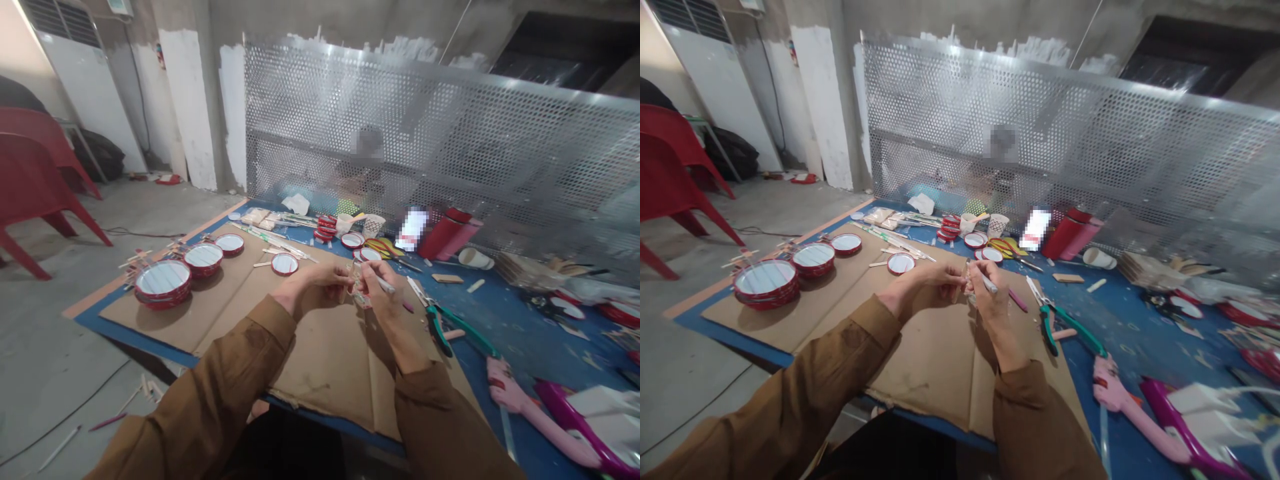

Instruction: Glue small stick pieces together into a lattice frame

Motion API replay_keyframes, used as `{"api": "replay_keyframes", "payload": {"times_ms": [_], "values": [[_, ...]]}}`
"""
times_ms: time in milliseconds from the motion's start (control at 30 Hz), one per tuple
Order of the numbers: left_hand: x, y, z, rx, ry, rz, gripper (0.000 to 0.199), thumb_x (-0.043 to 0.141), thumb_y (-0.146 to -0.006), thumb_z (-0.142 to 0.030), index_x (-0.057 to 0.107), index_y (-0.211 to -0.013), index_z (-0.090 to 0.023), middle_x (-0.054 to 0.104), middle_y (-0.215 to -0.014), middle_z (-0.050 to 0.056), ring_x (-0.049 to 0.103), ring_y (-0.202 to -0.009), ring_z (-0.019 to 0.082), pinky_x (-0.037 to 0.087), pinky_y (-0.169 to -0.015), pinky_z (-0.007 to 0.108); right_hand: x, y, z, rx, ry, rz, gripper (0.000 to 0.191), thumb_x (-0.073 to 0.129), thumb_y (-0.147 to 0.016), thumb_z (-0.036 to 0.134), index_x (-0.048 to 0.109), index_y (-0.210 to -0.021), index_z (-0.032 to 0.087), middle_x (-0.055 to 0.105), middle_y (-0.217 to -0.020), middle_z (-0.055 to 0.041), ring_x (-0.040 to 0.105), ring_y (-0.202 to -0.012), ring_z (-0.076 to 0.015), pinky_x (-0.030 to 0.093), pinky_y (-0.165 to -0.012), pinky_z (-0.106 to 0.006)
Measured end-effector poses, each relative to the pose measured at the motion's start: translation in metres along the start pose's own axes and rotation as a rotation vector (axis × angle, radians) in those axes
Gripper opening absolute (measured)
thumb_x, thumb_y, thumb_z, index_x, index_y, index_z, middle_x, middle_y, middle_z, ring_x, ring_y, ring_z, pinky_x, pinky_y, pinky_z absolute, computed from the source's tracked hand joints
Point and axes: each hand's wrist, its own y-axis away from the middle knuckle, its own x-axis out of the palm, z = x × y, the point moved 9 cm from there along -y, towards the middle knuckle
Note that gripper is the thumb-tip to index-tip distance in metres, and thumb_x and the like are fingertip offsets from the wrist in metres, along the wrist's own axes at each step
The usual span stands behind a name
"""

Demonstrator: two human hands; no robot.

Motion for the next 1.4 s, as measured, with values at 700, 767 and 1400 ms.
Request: {"api": "replay_keyframes", "payload": {"times_ms": [700, 767, 1400], "values": [[0.000, -0.005, 0.004, 0.025, 0.004, 0.023, 0.031, 0.056, -0.092, -0.043, 0.062, -0.084, -0.014, 0.064, -0.063, 0.002, 0.055, -0.051, 0.010, 0.044, -0.057, 0.024, -0.008, -0.003, -0.007, -0.024, -0.007, -0.053, 0.037, 0.062, -0.079, 0.057, 0.057, -0.082, 0.021, 0.056, -0.057, 0.0036, 0.052, -0.044, -0.0125, 0.041, -0.040, -0.023], [0.000, -0.004, 0.004, 0.026, 0.015, 0.023, 0.030, 0.056, -0.092, -0.042, 0.062, -0.084, -0.013, 0.063, -0.062, 0.002, 0.055, -0.051, 0.010, 0.044, -0.057, 0.024, -0.009, -0.004, -0.007, -0.031, -0.012, -0.059, 0.036, 0.062, -0.080, 0.056, 0.058, -0.083, 0.021, 0.057, -0.057, 0.0035, 0.053, -0.044, -0.0124, 0.041, -0.040, -0.023], [0.000, -0.004, 0.003, 0.034, 0.036, 0.017, 0.032, 0.060, -0.090, -0.044, 0.063, -0.084, -0.013, 0.062, -0.061, 0.002, 0.055, -0.051, 0.010, 0.044, -0.056, 0.024, -0.008, -0.002, -0.002, -0.029, -0.047, -0.048, 0.028, 0.060, -0.082, 0.049, 0.056, -0.083, 0.021, 0.057, -0.057, 0.0041, 0.053, -0.044, -0.0115, 0.041, -0.041, -0.022]]}}
